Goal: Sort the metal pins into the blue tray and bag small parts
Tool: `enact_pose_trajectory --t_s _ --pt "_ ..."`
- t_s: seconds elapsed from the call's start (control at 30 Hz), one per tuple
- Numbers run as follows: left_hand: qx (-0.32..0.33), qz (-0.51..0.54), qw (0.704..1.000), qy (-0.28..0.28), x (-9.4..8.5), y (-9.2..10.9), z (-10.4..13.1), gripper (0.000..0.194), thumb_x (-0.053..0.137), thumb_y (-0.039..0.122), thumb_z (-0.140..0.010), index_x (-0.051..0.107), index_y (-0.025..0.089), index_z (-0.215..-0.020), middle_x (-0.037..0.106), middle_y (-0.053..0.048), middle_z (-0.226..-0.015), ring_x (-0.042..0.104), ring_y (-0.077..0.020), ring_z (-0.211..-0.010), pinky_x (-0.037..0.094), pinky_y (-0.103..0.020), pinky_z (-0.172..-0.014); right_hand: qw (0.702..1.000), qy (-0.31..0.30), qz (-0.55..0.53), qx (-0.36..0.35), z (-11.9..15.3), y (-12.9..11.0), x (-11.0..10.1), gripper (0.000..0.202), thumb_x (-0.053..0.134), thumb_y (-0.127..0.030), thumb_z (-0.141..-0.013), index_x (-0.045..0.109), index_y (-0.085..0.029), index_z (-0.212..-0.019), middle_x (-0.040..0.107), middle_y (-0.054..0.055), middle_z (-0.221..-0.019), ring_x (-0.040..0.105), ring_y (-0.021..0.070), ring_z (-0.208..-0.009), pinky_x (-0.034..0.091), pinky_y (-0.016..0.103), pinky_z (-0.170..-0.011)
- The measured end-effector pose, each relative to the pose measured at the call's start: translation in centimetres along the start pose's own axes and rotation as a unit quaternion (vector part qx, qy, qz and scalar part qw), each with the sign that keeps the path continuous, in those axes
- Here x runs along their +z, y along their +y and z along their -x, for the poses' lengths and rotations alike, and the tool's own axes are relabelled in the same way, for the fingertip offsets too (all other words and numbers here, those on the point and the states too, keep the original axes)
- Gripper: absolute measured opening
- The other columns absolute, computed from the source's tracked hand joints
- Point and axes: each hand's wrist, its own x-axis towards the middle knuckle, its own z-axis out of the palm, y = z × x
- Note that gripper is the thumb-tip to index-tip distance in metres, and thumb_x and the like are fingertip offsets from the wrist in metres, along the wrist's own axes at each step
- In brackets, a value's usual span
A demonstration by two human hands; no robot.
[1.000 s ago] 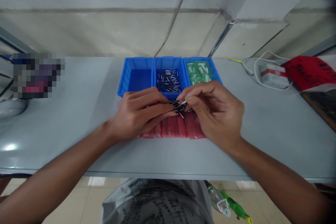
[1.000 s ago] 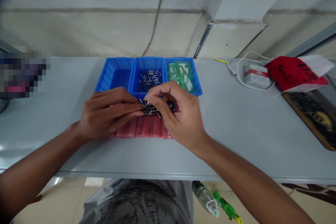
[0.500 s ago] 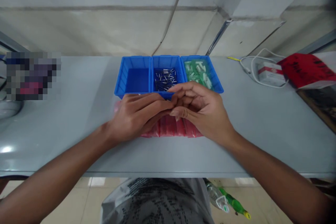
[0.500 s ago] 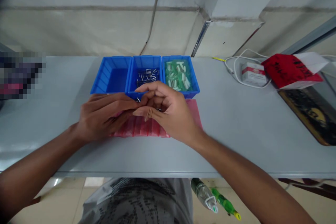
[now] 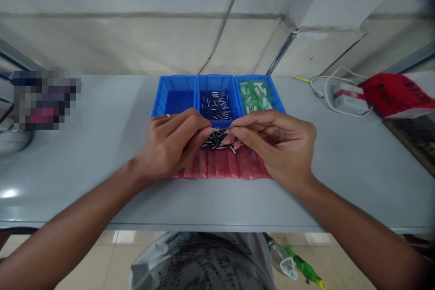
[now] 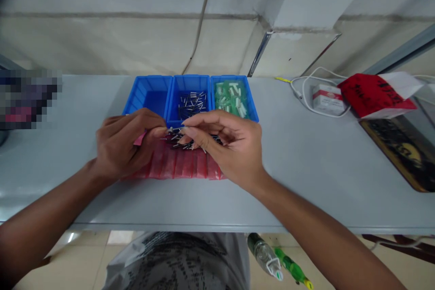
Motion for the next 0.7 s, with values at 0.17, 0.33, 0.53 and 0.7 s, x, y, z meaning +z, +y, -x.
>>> enact_pose_trajectory --t_s 0.17,0.33,0.53,0.7 --pt "-0.013 0.015 1.000 -0.005 0.14 -0.12 0.17 0.012 0.061 0.026 -0.099 0.062 0.014 -0.101 0.071 -0.002 -0.087 0.064 -0.0093 -0.067 0.045 -0.023 -0.060 1.000 0.009 0.001 -0.003 -0.11 0.05 0.02 0.015 0.074 -0.009 -0.088 0.077 -0.022 -0.095 0.077 -0.001 -0.082 0.078 0.0147 -0.073 0.065 0.025 -0.061" --pt "0.009 0.014 1.000 0.020 0.15 0.00 0.05 0.003 0.064 0.017 -0.095 0.062 0.015 -0.096 0.070 0.000 -0.083 0.064 -0.0088 -0.068 0.047 -0.022 -0.063 1.000 0.007 0.001 -0.007 -0.11 0.03 0.03 0.015 0.076 -0.010 -0.087 0.077 -0.022 -0.095 0.078 -0.002 -0.081 0.078 0.0152 -0.073 0.066 0.026 -0.061" --pt "-0.012 0.023 1.000 0.011 0.06 -0.04 0.20 0.013 0.057 0.027 -0.101 0.062 0.016 -0.096 0.070 -0.002 -0.084 0.063 -0.0087 -0.066 0.046 -0.023 -0.061 1.000 0.009 -0.012 0.012 -0.08 0.11 -0.02 0.012 0.076 -0.012 -0.087 0.077 -0.021 -0.095 0.077 -0.001 -0.080 0.078 0.0142 -0.073 0.064 0.023 -0.060" --pt "-0.068 0.003 0.996 0.053 -0.11 0.21 0.17 0.012 0.058 0.029 -0.101 0.060 0.020 -0.108 0.072 -0.001 -0.088 0.067 -0.0097 -0.070 0.048 -0.024 -0.060 0.999 0.029 0.000 0.040 -0.42 0.50 -0.13 0.010 0.075 -0.018 -0.090 0.077 -0.023 -0.098 0.079 0.000 -0.087 0.078 0.0158 -0.078 0.065 0.026 -0.064"
